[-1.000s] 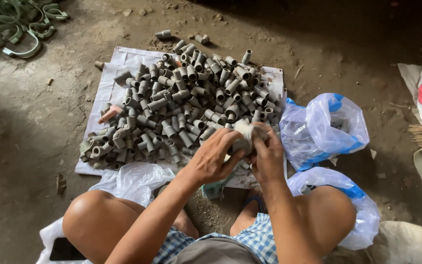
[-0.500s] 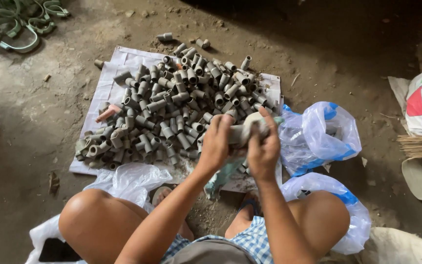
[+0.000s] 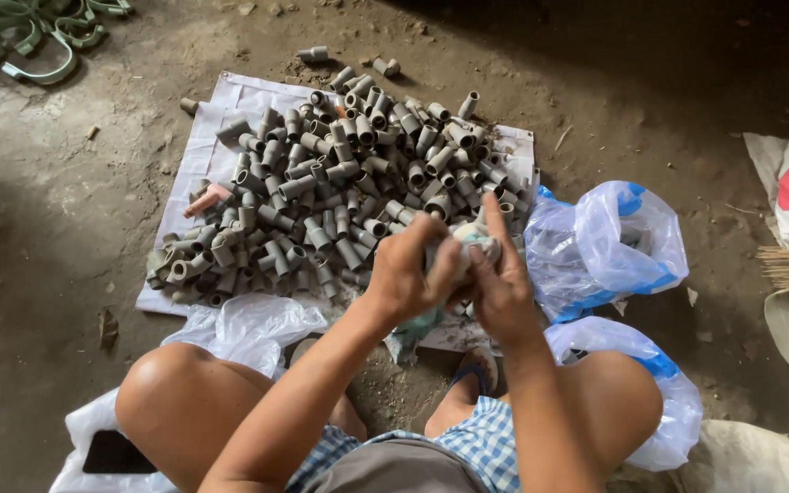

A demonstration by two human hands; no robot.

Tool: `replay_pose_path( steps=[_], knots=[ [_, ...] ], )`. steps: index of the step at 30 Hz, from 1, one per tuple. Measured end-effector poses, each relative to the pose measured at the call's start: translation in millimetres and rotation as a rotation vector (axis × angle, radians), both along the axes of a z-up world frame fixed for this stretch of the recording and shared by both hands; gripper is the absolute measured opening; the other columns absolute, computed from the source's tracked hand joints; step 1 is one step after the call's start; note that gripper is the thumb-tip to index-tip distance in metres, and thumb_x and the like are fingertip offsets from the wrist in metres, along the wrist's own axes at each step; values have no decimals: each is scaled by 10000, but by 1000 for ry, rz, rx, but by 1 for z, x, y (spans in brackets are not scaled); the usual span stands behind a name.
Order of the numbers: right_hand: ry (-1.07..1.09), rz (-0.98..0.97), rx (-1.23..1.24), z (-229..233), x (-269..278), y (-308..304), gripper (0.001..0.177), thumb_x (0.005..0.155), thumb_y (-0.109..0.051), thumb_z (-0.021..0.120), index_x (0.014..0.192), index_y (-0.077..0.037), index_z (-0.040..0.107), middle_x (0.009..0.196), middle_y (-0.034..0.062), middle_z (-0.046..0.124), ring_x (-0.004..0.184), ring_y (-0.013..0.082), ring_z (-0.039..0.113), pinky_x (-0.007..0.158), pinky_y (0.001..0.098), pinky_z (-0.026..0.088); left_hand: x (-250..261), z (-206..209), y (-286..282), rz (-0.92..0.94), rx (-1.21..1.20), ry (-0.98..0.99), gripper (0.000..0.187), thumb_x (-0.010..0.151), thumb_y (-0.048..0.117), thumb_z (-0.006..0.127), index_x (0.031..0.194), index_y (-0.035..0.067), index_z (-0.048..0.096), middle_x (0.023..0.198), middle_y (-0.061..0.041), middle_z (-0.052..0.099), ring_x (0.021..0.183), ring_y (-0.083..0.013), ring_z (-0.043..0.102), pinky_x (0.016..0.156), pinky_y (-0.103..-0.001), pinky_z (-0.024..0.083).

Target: The person sits on the floor and wipes small gray metal pipe fittings with a cloth. They pick each part from a pile, wipe it, and place it into a plastic bag. The process is repeated continuously throughout the clip.

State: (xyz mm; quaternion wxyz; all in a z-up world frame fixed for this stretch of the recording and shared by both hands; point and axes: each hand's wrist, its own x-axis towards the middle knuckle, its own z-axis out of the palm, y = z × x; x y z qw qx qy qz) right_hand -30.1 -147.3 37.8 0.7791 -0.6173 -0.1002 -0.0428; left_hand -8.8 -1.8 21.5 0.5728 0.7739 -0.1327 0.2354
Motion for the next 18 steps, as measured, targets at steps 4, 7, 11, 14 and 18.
replay_pose_path(
  steps=[4,7,11,14,18],
  knots=[
    [61,6,157,-22,12,-4,439,1010,-28,574,1439,53,521,526,151,655,421,168,652,526,240,585,8,-4,2,-83,249,-550,151,886,289,654,923,151,605,656,-19,507,531,-244,591,506,-362,529],
    [-78,-515,-580,21,0,12,179,926,-255,819,1078,-163,804,723,10,722,644,78,650,609,251,552,-12,1,-17,-34,-190,1,149,953,242,569,897,113,619,584,-135,577,564,-362,654,499,-425,494],
    [-234,-469,-760,28,-15,5,211,1039,-209,634,1196,-211,776,772,13,733,677,173,692,700,307,575,14,-39,-29,-55,-579,820,299,926,374,544,767,121,568,704,-96,533,706,-220,497,502,-464,494],
    [-282,-365,-694,4,-21,-16,251,954,-134,711,1190,-139,794,396,8,579,329,111,558,352,182,414,6,-8,-7,-227,-859,1124,321,897,341,652,886,31,571,607,-47,352,470,-165,375,324,-297,291],
    [3,-614,-96,4,-26,-46,291,978,-207,640,1258,-127,638,669,38,608,436,48,487,386,176,351,10,-4,20,-228,-1058,1156,297,900,336,608,940,56,516,561,15,293,382,-86,272,323,-259,208]
  ],
)
